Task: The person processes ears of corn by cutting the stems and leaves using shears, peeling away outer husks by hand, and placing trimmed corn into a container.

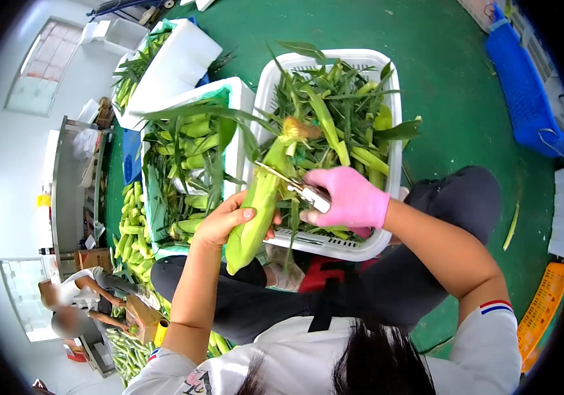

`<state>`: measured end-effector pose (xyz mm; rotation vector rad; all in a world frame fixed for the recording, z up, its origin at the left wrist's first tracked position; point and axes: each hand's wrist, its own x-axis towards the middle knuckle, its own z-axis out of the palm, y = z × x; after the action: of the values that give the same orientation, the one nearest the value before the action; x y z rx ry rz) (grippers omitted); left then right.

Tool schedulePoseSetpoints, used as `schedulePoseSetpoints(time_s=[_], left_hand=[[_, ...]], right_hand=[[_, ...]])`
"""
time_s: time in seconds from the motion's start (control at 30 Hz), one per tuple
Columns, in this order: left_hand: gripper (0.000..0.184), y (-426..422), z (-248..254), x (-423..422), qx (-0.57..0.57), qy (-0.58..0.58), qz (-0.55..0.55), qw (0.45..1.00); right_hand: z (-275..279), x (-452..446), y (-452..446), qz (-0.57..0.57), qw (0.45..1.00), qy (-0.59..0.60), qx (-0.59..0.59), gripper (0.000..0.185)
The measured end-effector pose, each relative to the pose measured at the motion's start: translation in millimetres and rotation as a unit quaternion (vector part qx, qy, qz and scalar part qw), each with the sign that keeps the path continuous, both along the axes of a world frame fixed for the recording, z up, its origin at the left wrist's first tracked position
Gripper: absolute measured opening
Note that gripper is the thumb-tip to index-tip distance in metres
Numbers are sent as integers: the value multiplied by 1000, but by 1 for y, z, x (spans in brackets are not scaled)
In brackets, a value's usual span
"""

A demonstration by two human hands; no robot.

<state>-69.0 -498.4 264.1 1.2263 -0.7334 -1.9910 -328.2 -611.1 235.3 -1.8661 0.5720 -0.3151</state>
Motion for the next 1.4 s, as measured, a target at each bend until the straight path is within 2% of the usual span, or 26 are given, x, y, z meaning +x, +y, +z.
schedulePoseSetpoints(time_s=[0.03,0.07,0.1,0.17,0.23,0.27,0.3,0.4,0.47,0.57,0.63,0.73,0.77,0.8,0.83,0.87,0.9,0.93,1.03,1.1,1.13,1.17,1.23,1.3,1.37,1.4], left_hand=[[68,-1,-1,3,-9,-13,2,1000],[71,-2,-5,8,-16,-25,2,1000],[74,-1,-12,14,-21,-37,2,999],[85,-2,-32,27,-84,-34,41,995],[84,-1,-29,23,-142,-46,116,982],[79,-2,-34,27,-162,-64,116,978],[78,-4,-29,28,-164,-59,89,981],[74,-10,-15,23,-158,-31,-10,987],[73,-11,-16,15,-92,49,-39,994],[74,-7,-39,9,-11,225,-60,972],[75,-4,-66,10,35,329,-53,942],[77,-1,-76,2,3,382,5,924],[77,1,-75,-1,-13,391,34,920],[77,3,-69,-4,-7,271,97,958],[70,2,-65,-9,-15,236,149,960],[64,1,-61,-14,-40,113,186,975],[59,1,-59,-21,-55,-12,216,975],[52,2,-66,-22,-38,-104,215,970],[46,4,-70,-54,-157,-132,248,947],[47,10,-77,-51,-37,27,295,954],[47,14,-71,-42,31,98,332,938],[49,18,-64,-30,90,173,365,910],[52,38,-71,22,84,277,383,878],[50,71,-72,101,49,293,390,871],[49,117,-45,190,7,130,498,857],[53,144,-50,262,11,115,523,844]], right_hand=[[1,0,5,-10,999,20,40,38],[3,1,14,-62,969,-25,236,24],[4,0,15,-68,943,-27,324,16],[16,-4,11,-41,926,-30,375,25],[0,-3,11,18,893,-120,433,43],[-3,-7,11,25,908,-69,412,59],[3,-6,8,44,936,-19,349,61],[3,-5,3,79,950,-29,302,60],[-1,-3,2,95,958,-61,262,64],[13,-3,-5,160,961,-75,214,46],[18,-3,0,74,966,-22,248,34],[6,0,3,-106,884,-128,437,22],[0,-3,-1,-120,856,-135,483,33],[-9,1,0,-148,869,-170,441,35],[-10,6,6,-176,877,-204,398,36],[-5,12,17,-227,955,-137,132,40],[8,21,24,-247,949,-148,125,53],[4,27,26,-263,950,-150,81,52],[-17,45,17,-271,954,-98,-86,42],[-14,52,10,-274,942,-142,133,31],[-29,50,-2,-288,942,-116,124,30],[-43,49,-14,-298,926,-191,130,32],[-41,42,-43,-291,933,-120,177,30],[-42,41,-55,-318,921,-73,214,29],[-76,34,-65,-318,879,-163,316,31],[-92,32,-66,-317,862,-152,366,28]])
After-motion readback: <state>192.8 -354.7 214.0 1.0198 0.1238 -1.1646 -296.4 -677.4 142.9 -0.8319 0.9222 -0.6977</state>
